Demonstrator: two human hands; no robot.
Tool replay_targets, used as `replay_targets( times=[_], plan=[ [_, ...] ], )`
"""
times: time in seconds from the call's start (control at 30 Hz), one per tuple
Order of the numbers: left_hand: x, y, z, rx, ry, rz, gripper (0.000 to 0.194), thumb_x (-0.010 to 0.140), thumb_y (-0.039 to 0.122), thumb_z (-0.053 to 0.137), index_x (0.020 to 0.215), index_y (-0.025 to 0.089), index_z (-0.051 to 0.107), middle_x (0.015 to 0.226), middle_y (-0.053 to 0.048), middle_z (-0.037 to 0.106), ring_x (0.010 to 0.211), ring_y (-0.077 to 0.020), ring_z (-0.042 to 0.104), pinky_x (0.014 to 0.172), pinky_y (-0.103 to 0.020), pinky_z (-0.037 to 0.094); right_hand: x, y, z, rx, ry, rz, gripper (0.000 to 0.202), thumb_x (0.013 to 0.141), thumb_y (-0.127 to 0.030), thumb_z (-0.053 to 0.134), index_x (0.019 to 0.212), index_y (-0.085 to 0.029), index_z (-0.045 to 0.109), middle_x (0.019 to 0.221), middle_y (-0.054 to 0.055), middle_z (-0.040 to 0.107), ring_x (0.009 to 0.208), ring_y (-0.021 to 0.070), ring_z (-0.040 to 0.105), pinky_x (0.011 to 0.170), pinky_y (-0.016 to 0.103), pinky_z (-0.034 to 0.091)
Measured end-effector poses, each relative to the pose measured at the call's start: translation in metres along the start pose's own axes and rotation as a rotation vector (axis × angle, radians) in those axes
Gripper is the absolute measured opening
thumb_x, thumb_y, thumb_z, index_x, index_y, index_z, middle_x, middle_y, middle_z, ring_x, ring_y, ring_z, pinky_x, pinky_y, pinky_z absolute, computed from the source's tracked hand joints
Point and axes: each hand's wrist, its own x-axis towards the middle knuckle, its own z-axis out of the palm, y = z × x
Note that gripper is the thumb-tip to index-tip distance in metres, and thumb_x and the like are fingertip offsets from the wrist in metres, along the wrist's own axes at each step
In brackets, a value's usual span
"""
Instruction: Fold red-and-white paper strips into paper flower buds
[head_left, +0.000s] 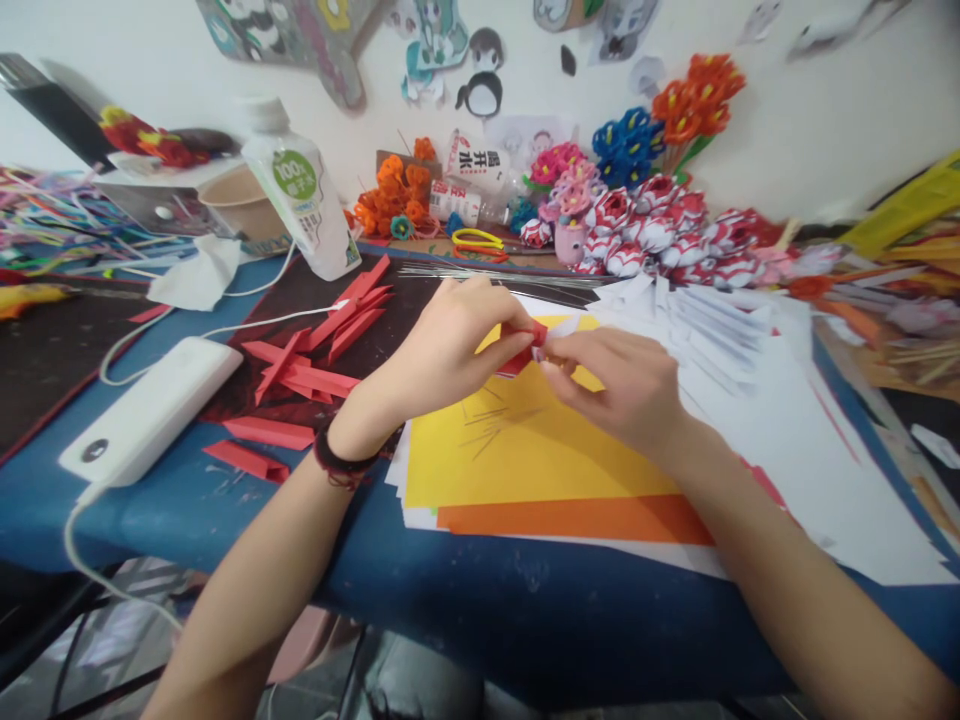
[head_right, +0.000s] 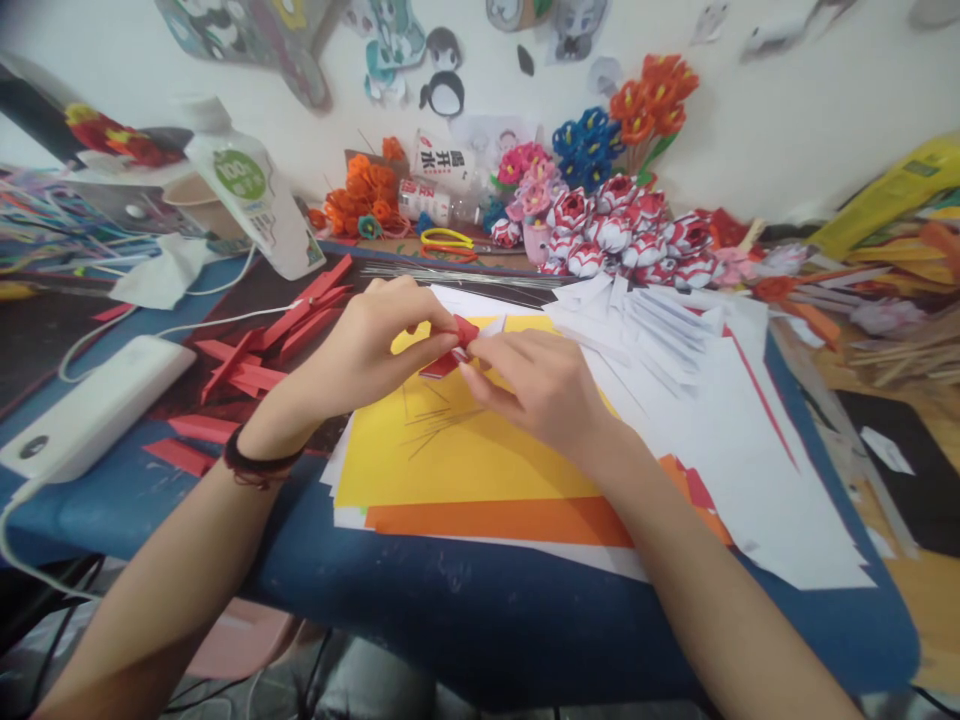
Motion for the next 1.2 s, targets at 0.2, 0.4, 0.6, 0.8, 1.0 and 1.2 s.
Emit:
replay_targets(
  times=[0.2,0.4,0.6,0.8,1.0,1.2],
  plan=[
    [0.002,-0.003,0.011,0.158,-0.024,-0.002,0.014,0.096,0.022,0.061,0.084,0.021,0.068,0.083,-0.002,0.072,0.086,-0.0218,0.058,0.084,-0.038,0.034,0.01,0.004,-0.01,0.029,0.037,0.2,0.008,0.094,-0.025,0.071,0.101,-0.024,0.072,0.098,0.008,0.068,0.095,0.025,0.066,0.082,0.041,0.054],
    [0.003,-0.002,0.02,0.098,-0.023,-0.037,0.013,0.094,0.02,0.066,0.081,0.02,0.068,0.084,-0.001,0.073,0.086,-0.0207,0.058,0.082,-0.037,0.032,0.001,0.014,0.001,0.212,-0.104,0.266,0.005,0.094,-0.019,0.067,0.091,-0.022,0.071,0.097,0.005,0.065,0.09,0.0208,0.063,0.079,0.037,0.051],
    [0.004,-0.008,0.026,-0.071,0.047,-0.116,0.008,0.09,0.028,0.074,0.086,0.021,0.071,0.088,0.0,0.076,0.086,-0.0186,0.06,0.083,-0.034,0.037,-0.002,0.021,0.004,0.239,-0.047,0.354,0.005,0.091,-0.018,0.069,0.09,-0.022,0.072,0.097,0.004,0.061,0.091,0.0205,0.062,0.077,0.036,0.049],
    [0.002,-0.001,0.035,-0.027,0.108,-0.076,0.007,0.095,0.025,0.068,0.089,0.022,0.071,0.091,0.0,0.077,0.09,-0.0198,0.06,0.085,-0.036,0.034,-0.003,0.024,0.006,0.284,0.042,0.423,0.008,0.085,-0.019,0.076,0.078,-0.022,0.074,0.092,0.003,0.06,0.08,0.0174,0.06,0.066,0.033,0.045],
    [0.0,0.005,0.041,0.203,0.132,0.046,0.012,0.101,0.023,0.06,0.091,0.02,0.067,0.088,-0.001,0.073,0.089,-0.0205,0.056,0.082,-0.038,0.029,0.001,0.02,-0.001,0.376,0.01,0.508,0.012,0.075,-0.012,0.079,0.073,-0.023,0.075,0.09,0.003,0.06,0.083,0.0188,0.059,0.068,0.034,0.046],
    [0.0,0.011,0.036,0.229,0.094,0.058,0.015,0.099,0.024,0.061,0.086,0.019,0.066,0.084,-0.001,0.072,0.089,-0.0207,0.056,0.084,-0.038,0.03,0.005,0.022,-0.007,0.591,-0.15,0.586,0.012,0.068,-0.014,0.08,0.066,-0.022,0.071,0.086,0.002,0.057,0.081,0.0185,0.056,0.068,0.034,0.042]
  ],
)
